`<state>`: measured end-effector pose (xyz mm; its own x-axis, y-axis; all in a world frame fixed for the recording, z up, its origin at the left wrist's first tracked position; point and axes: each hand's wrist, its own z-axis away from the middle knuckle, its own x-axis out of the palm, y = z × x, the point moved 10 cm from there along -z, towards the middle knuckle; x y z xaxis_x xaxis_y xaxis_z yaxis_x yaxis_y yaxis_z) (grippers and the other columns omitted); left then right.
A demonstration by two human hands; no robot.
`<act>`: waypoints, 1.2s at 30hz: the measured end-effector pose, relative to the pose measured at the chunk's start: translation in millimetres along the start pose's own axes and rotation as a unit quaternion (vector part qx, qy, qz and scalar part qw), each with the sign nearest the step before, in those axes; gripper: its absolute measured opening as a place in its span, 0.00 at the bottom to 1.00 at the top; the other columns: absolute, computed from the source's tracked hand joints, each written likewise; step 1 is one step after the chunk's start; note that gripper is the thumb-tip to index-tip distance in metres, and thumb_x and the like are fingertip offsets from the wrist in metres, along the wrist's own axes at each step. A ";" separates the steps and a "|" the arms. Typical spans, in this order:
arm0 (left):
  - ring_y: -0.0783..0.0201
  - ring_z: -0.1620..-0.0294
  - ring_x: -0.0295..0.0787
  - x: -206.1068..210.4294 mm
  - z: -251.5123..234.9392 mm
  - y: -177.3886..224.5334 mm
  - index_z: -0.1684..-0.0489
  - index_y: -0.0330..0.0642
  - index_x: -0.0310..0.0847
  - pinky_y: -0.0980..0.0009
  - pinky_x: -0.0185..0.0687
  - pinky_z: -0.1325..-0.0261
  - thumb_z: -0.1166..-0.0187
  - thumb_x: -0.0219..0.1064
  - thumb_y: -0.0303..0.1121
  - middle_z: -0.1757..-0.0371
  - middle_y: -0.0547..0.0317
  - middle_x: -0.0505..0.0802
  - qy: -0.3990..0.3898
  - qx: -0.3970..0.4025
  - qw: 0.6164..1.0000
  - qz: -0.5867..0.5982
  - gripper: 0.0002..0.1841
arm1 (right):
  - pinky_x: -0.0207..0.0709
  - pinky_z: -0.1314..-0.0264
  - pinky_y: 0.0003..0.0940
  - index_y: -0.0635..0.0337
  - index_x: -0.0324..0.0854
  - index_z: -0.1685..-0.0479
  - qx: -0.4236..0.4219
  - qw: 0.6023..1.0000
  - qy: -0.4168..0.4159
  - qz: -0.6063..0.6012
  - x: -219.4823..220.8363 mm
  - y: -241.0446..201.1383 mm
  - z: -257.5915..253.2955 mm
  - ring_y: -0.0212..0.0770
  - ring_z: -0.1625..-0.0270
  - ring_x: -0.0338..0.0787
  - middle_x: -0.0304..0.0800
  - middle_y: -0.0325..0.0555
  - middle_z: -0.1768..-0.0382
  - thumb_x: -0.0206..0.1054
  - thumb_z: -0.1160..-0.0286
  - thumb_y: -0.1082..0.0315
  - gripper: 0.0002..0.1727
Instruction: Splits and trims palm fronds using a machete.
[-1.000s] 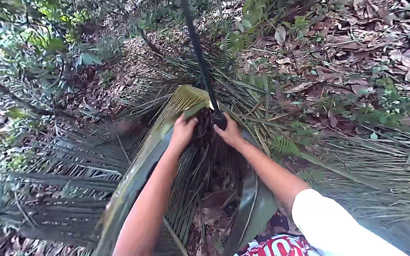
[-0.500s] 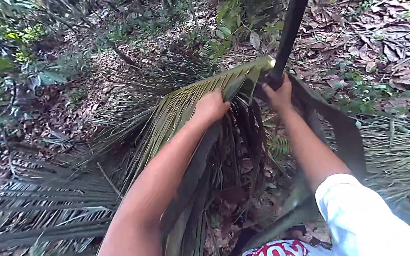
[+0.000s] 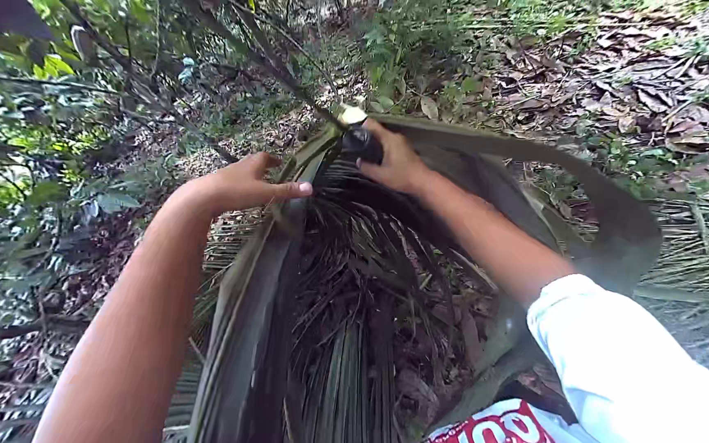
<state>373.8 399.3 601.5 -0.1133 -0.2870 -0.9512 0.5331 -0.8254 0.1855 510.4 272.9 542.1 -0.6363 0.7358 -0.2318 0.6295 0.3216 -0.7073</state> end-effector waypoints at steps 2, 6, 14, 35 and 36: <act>0.29 0.25 0.75 4.6 -8.0 17.2 0.09 0.38 0.53 0.30 0.66 0.24 0.26 0.77 0.49 0.24 0.26 0.78 0.003 0.006 0.999 -0.044 0.48 | 0.83 0.36 0.48 0.77 0.75 0.33 0.003 0.999 -0.013 -0.037 12.4 -7.8 8.5 0.50 0.44 0.91 0.89 0.65 0.47 0.72 0.36 0.78 0.28; 0.24 0.41 0.85 29.9 -23.5 25.5 0.16 0.47 0.68 0.23 0.74 0.41 0.27 0.79 0.44 0.45 0.26 0.89 0.098 0.001 0.992 -0.084 0.38 | 0.83 0.38 0.49 0.76 0.74 0.32 0.033 0.999 0.006 -0.032 4.1 5.7 25.6 0.51 0.46 0.91 0.90 0.65 0.48 0.70 0.33 0.77 0.26; 0.27 0.41 0.86 68.7 -66.8 38.8 0.39 0.29 0.83 0.27 0.74 0.38 0.16 0.66 0.39 0.48 0.26 0.90 0.122 -0.033 0.989 -0.079 0.20 | 0.84 0.43 0.54 0.76 0.75 0.36 0.086 0.990 0.110 -0.034 -35.5 57.3 76.3 0.55 0.50 0.93 0.90 0.66 0.53 0.71 0.33 0.76 0.25; 0.23 0.41 0.85 92.1 -97.4 76.5 0.47 0.27 0.84 0.24 0.72 0.42 0.14 0.63 0.36 0.49 0.23 0.89 0.075 0.008 0.974 -0.215 0.16 | 0.86 0.53 0.43 0.74 0.71 0.28 0.426 0.865 0.173 -0.202 41.9 157.3 186.7 0.46 0.65 0.90 0.88 0.59 0.60 0.65 0.15 0.66 0.24; 0.24 0.40 0.85 89.2 -97.0 74.2 0.46 0.27 0.84 0.24 0.72 0.41 0.14 0.62 0.35 0.48 0.23 0.89 0.077 0.000 0.974 -0.214 0.16 | 0.87 0.53 0.41 0.73 0.71 0.27 0.443 0.858 0.139 -0.219 51.8 162.8 182.2 0.44 0.65 0.90 0.89 0.58 0.60 0.65 0.14 0.66 0.24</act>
<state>484.6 359.6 506.5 -0.1977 0.1607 -0.9670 0.4650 -0.8530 -0.2368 498.7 254.8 293.3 -0.5162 0.8139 0.2666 -0.3063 0.1153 -0.9449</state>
